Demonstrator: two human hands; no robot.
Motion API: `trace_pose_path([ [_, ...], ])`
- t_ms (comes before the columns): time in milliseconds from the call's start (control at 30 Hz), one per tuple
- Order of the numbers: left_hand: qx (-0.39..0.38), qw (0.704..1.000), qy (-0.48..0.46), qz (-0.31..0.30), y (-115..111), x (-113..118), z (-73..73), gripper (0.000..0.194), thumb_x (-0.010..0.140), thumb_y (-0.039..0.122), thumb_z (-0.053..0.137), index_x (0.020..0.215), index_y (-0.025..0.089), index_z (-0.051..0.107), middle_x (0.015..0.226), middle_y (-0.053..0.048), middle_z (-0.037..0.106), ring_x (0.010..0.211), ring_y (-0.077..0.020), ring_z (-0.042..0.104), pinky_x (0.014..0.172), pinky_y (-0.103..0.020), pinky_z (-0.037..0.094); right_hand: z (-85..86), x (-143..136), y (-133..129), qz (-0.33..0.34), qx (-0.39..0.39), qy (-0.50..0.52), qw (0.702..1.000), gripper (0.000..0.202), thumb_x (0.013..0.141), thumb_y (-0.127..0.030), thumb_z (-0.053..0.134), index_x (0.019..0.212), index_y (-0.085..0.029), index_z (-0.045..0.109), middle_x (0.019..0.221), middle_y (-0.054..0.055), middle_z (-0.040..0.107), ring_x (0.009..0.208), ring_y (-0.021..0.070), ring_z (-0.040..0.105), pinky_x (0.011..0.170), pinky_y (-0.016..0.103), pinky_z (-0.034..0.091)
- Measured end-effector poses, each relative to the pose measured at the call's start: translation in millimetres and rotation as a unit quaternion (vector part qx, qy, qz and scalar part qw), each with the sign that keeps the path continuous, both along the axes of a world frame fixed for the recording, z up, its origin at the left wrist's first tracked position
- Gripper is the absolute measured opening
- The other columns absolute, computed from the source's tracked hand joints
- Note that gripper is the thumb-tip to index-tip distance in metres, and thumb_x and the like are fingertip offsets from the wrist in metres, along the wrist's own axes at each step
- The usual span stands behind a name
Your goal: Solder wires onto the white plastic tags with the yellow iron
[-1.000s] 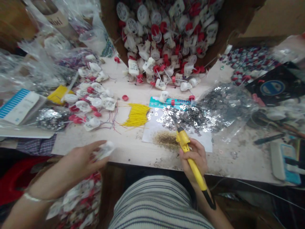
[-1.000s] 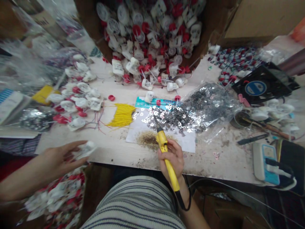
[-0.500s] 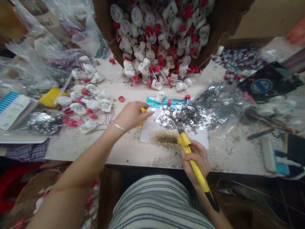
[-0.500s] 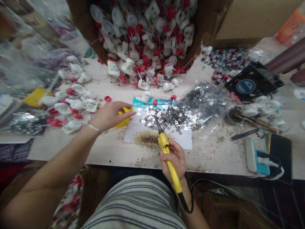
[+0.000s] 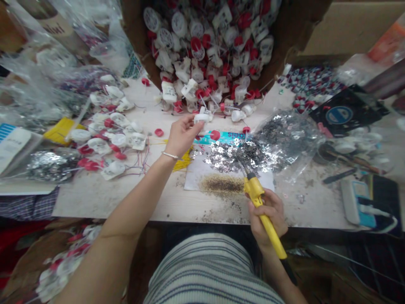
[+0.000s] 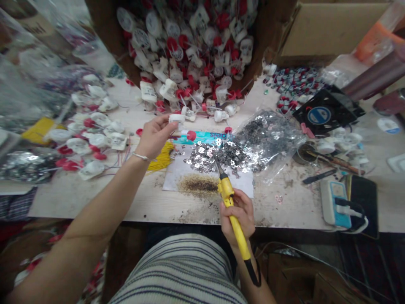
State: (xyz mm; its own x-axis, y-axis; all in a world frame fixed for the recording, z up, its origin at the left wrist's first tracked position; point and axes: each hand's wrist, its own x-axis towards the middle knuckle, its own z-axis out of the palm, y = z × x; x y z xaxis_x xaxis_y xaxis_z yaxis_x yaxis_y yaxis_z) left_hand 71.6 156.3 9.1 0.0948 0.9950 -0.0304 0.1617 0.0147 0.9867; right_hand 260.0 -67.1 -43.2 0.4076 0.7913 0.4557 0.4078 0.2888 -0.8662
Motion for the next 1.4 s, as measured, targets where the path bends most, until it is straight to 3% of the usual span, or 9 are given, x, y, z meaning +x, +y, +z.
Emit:
trace_pose_path([
  [100,-0.210,0.950,-0.224,-0.055,-43,-4,0.6,0.016,0.088,0.025,0.049,0.095,0.014,0.059,0.083,-0.004,0.064,0.064,-0.0103,0.059,0.065,-0.025,0.052,3.0,-7,10,0.004,0.005,0.044,0.999,0.023,0.070,-0.001,0.064,0.066,-0.018,0.048,0.120,0.004,0.048,0.100,0.0197,0.064,0.076,0.036,0.060],
  [200,-0.413,0.816,-0.385,-0.126,-97,0,-13.6,0.019,0.088,0.029,0.052,0.095,0.014,0.060,0.084,-0.006,0.066,0.065,-0.0114,0.061,0.064,-0.024,0.052,9.0,-18,22,0.038,0.001,0.057,0.998,0.025,0.069,-0.005,0.068,0.069,-0.019,0.046,0.124,0.005,0.045,0.107,0.0220,0.060,0.082,0.040,0.058],
  [300,-0.494,0.708,-0.477,-0.167,-143,5,-33.8,0.026,0.088,0.035,0.052,0.097,0.012,0.060,0.081,-0.007,0.067,0.065,-0.0131,0.063,0.063,-0.024,0.051,13.2,-28,31,0.102,-0.032,0.039,0.994,0.025,0.069,-0.009,0.069,0.073,-0.020,0.047,0.126,0.006,0.043,0.106,0.0205,0.061,0.085,0.039,0.055],
  [400,-0.516,0.676,-0.488,-0.196,-171,2,-46.2,0.038,0.091,0.044,0.046,0.094,0.011,0.062,0.072,-0.008,0.067,0.064,-0.0157,0.065,0.062,-0.025,0.050,12.9,-31,37,0.144,-0.046,0.000,0.988,0.022,0.070,-0.010,0.068,0.074,-0.021,0.049,0.125,0.006,0.045,0.101,0.0177,0.062,0.084,0.034,0.055],
  [700,-0.556,0.778,-0.065,-0.286,-170,-62,-13.1,0.061,0.076,0.066,0.053,0.105,0.013,0.063,0.105,-0.014,0.065,0.075,-0.0210,0.065,0.065,-0.032,0.051,0.5,-9,45,0.183,-0.015,-0.121,0.975,0.019,0.071,-0.005,0.063,0.077,-0.020,0.054,0.127,0.005,0.044,0.101,0.0164,0.061,0.083,0.032,0.056],
  [900,-0.142,0.882,0.231,-0.387,-162,-55,2.0,0.024,0.089,0.033,0.051,0.088,0.017,0.069,0.079,-0.004,0.066,0.075,-0.0173,0.059,0.069,-0.027,0.044,4.1,-10,37,0.116,-0.020,-0.096,0.988,0.019,0.070,-0.005,0.067,0.074,-0.019,0.054,0.123,0.005,0.047,0.097,0.0162,0.063,0.079,0.032,0.057],
  [1033,0.117,0.847,0.379,-0.354,-163,-32,-12.3,0.016,0.088,0.018,0.050,0.089,0.017,0.066,0.095,-0.009,0.063,0.089,-0.0232,0.053,0.079,-0.038,0.039,6.2,-10,32,0.096,-0.023,-0.078,0.992,0.020,0.071,-0.003,0.065,0.071,-0.019,0.053,0.119,0.004,0.050,0.095,0.0135,0.063,0.076,0.027,0.057],
  [1100,0.163,0.834,0.403,-0.340,-163,-25,-15.8,0.013,0.087,0.017,0.052,0.084,0.018,0.064,0.098,-0.009,0.062,0.092,-0.0248,0.051,0.080,-0.041,0.036,6.7,-8,27,0.083,-0.017,-0.067,0.994,0.020,0.070,-0.002,0.064,0.070,-0.019,0.053,0.118,0.004,0.051,0.094,0.0133,0.063,0.077,0.027,0.057],
  [1400,0.059,0.955,0.182,-0.228,-169,0,-8.5,0.005,0.088,0.021,0.053,0.086,0.020,0.057,0.083,0.001,0.063,0.085,-0.0158,0.055,0.082,-0.033,0.035,11.4,-31,11,0.097,-0.088,0.112,0.985,0.025,0.068,-0.012,0.073,0.071,-0.020,0.049,0.117,0.006,0.052,0.108,0.0207,0.060,0.070,0.029,0.061],
])
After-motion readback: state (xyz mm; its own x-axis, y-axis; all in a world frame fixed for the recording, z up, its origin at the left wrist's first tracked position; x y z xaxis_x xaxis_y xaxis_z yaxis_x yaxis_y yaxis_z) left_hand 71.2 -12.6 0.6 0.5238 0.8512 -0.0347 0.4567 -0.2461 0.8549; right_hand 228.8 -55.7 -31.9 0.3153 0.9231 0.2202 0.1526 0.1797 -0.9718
